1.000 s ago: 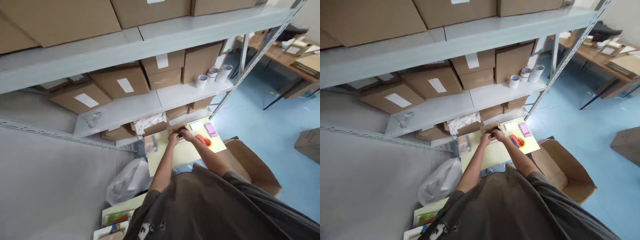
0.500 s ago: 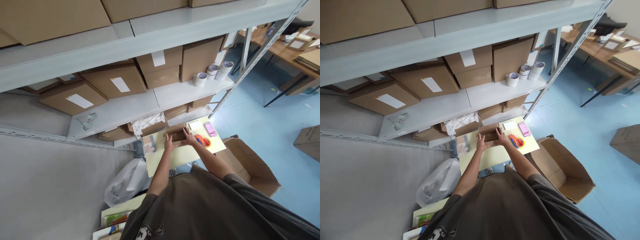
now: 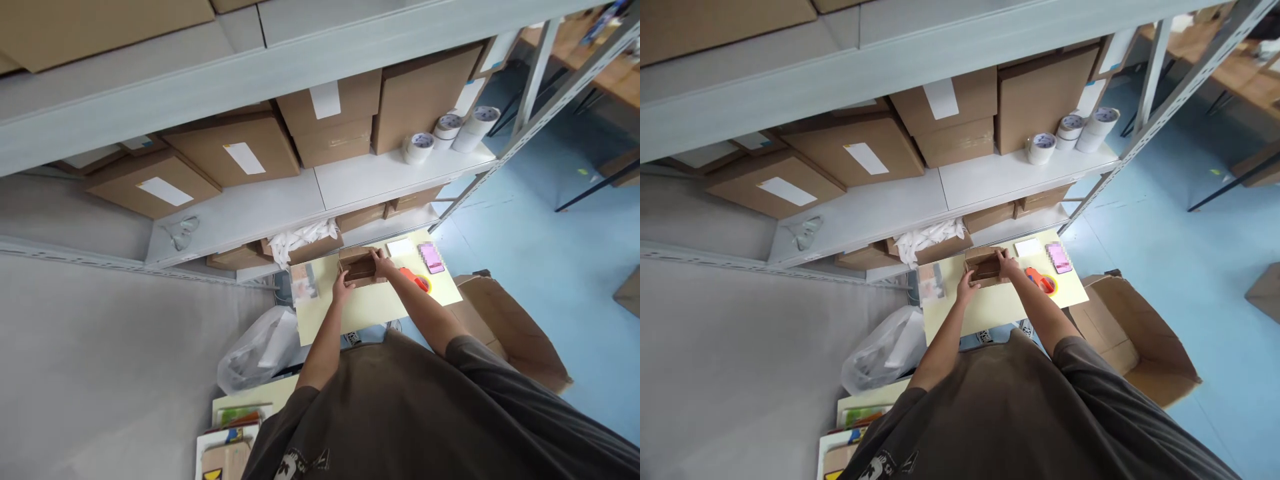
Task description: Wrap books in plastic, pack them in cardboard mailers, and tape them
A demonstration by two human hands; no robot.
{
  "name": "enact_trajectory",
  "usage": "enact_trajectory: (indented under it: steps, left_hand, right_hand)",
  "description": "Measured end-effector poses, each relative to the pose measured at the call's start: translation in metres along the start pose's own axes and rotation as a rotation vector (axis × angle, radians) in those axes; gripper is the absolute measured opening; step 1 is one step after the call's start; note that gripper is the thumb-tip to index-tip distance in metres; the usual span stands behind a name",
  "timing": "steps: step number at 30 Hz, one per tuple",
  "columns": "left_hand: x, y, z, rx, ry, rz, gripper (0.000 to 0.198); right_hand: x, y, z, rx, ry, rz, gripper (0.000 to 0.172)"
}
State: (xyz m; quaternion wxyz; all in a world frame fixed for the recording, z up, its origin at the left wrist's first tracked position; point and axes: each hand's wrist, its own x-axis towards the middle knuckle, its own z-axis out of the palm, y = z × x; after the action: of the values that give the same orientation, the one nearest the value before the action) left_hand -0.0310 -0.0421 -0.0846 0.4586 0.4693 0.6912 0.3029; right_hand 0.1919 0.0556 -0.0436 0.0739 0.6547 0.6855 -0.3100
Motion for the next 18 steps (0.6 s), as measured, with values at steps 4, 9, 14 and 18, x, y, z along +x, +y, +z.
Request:
enact_trajectory:
  steps: [4,9,14,18]
  left_hand:
    - [0.0,-0.002,0.006,-0.081,0.047,-0.057,0.083]
    - [-0.009,0.002,0.015,-0.165,0.066,-0.107,0.085]
    - [-0.025,0.011,0.035,-0.141,0.117,-0.108,0.078]
    - [-0.032,0.018,0.053,-0.011,0.185,-0.144,0.076]
  right_hand:
    - [-0.009,0.002,-0.006,-0.04,-0.102,-0.034,0.141]
    - [-0.025,0.013,-0.009,-0.07,-0.079,-0.061,0.132]
    - [-0.031,0.026,-0.011,-0.081,-0.079,-0.063,0.121]
    - [-0.03,0.032,-0.008,-0.045,-0.049,-0.085,0.12]
